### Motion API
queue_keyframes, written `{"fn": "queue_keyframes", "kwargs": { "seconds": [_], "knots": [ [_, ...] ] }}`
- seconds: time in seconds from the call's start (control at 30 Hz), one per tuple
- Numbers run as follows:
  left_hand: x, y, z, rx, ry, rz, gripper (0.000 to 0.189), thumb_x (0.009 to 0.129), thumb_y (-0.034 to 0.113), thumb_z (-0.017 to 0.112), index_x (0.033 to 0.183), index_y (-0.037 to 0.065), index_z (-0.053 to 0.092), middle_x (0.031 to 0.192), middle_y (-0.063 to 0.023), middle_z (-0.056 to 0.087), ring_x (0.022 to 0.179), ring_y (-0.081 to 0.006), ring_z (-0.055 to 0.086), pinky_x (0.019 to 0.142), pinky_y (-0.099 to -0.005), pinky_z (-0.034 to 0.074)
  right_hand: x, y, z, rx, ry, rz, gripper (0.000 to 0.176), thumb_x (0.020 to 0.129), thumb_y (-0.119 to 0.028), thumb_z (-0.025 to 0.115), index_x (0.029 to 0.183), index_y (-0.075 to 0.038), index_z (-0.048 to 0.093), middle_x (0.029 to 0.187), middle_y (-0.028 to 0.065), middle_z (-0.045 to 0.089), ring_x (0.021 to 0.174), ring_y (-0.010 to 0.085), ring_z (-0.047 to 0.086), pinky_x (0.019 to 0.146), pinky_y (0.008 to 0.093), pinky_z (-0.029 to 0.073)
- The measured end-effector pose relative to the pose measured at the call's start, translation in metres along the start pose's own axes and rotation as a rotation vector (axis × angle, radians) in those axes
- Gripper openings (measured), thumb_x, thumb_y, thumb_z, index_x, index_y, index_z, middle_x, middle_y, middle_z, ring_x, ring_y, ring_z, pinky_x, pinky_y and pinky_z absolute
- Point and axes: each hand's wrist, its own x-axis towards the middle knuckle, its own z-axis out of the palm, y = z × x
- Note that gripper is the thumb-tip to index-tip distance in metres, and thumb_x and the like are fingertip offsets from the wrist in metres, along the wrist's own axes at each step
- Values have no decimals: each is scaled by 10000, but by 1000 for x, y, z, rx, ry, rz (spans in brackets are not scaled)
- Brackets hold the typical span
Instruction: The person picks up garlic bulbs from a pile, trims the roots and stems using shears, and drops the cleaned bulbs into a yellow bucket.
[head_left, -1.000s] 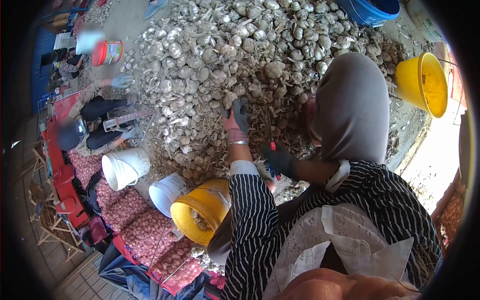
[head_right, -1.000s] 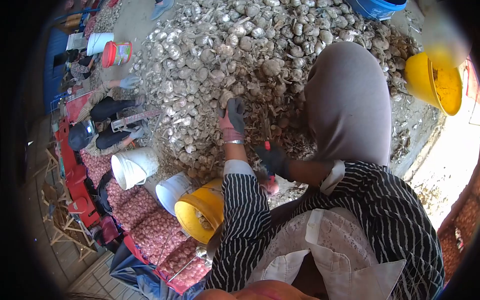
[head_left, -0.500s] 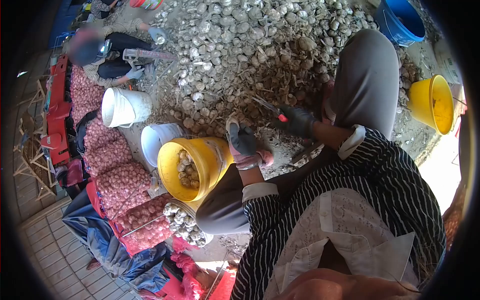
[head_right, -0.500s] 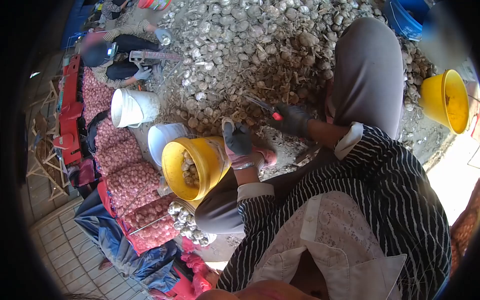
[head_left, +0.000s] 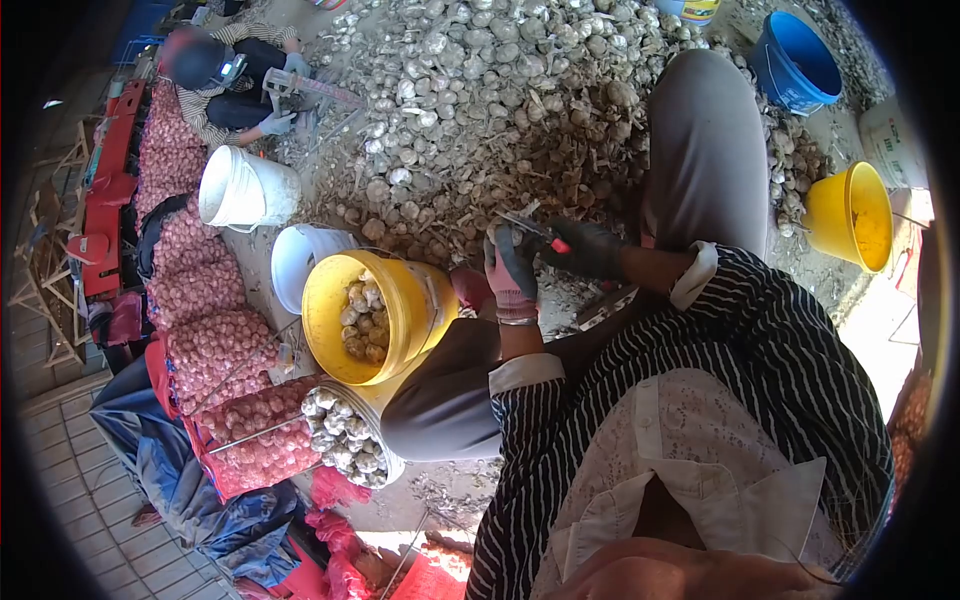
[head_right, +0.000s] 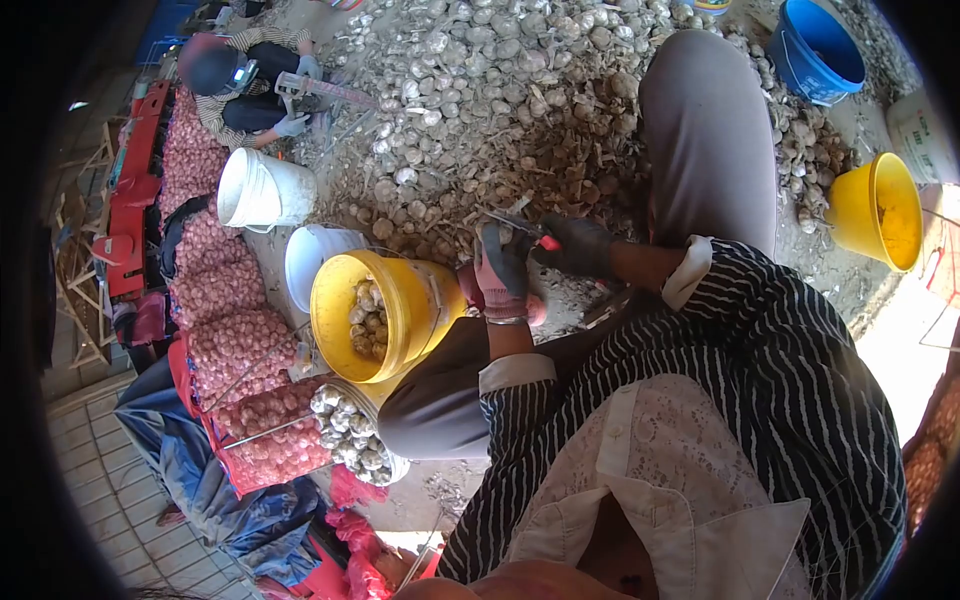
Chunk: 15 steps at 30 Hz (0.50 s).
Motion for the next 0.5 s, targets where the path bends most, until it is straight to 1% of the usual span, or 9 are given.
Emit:
{"fn": "queue_keyframes", "kwargs": {
  "seconds": [0.17, 0.2, 0.27, 0.33, 0.37, 0.4, 0.43, 0.47, 0.5],
  "knots": [
    [3, -24, 10, -752, 63, -342, 240, 909, 160, 516, 1101, 17, 494, 959, -103, 595, 925, -216, 632, 752, -328, 539, 3, -2, -2, 33, 1, 19, 389, 830, -398, 624, 1049, -83, 554, 913, 206, 631, 882, 382, 618, 763, 440, 479],
    [5, -11, 5, -755, 60, -348, 240, 909, 160, 516, 1101, 17, 494, 959, -103, 595, 925, -216, 632, 752, -328, 539, 5, 0, -4, 11, -9, 61, 362, 833, -390, 621, 1005, -75, 572, 880, 194, 635, 870, 358, 627, 765, 435, 481],
    [20, 25, -27, -1202, 175, -507, 309, 877, 214, 595, 1106, 17, 528, 980, -112, 627, 957, -229, 628, 810, -331, 540, 7, 6, -8, -9, -14, 110, 340, 836, -383, 618, 960, -68, 591, 848, 181, 638, 858, 333, 637, 768, 430, 484],
    [30, 16, -57, -1606, 419, -145, 421, 856, 388, 630, 1101, 58, 542, 998, -57, 632, 856, -199, 621, 697, -348, 489, 10, 18, -1, 328, 25, 226, 310, 841, -364, 611, 878, -56, 609, 727, 132, 620, 699, 244, 632, 659, 397, 496],
    [30, 40, -79, -1671, 566, -94, 421, 855, 382, 630, 1109, 56, 547, 983, -53, 625, 877, -197, 613, 727, -319, 490, 12, 23, -1, 330, 25, 235, 310, 841, -364, 611, 878, -56, 609, 727, 132, 620, 699, 244, 632, 659, 397, 496],
    [30, 66, -98, -1729, 715, -43, 422, 854, 375, 630, 1117, 55, 552, 968, -48, 619, 899, -194, 605, 756, -289, 492, 15, 29, 0, 502, 19, 295, 301, 844, -357, 610, 867, -58, 606, 692, 105, 602, 629, 204, 598, 593, 375, 480],
    [33, 71, -107, -1725, 719, -57, 422, 854, 375, 630, 1117, 55, 552, 968, -48, 619, 899, -194, 605, 756, -289, 492, 17, 34, 1, 676, 11, 358, 291, 846, -351, 608, 856, -60, 602, 658, 78, 584, 558, 164, 565, 527, 353, 464],
    [35, 74, -115, -1727, 705, -13, 459, 851, 371, 632, 1159, 45, 533, 1028, -61, 609, 966, -194, 591, 825, -294, 489, 19, 40, 4, 679, 5, 370, 291, 846, -351, 608, 856, -60, 602, 658, 78, 584, 558, 164, 565, 527, 353, 464],
    [37, 75, -117, -1727, 693, 37, 498, 848, 366, 634, 1201, 35, 513, 1089, -74, 599, 1032, -193, 577, 895, -299, 487, 24, 46, 3, 780, 96, 468, 283, 848, -344, 612, 835, -63, 595, 644, 65, 574, 522, 165, 547, 486, 343, 443]
  ]
}}
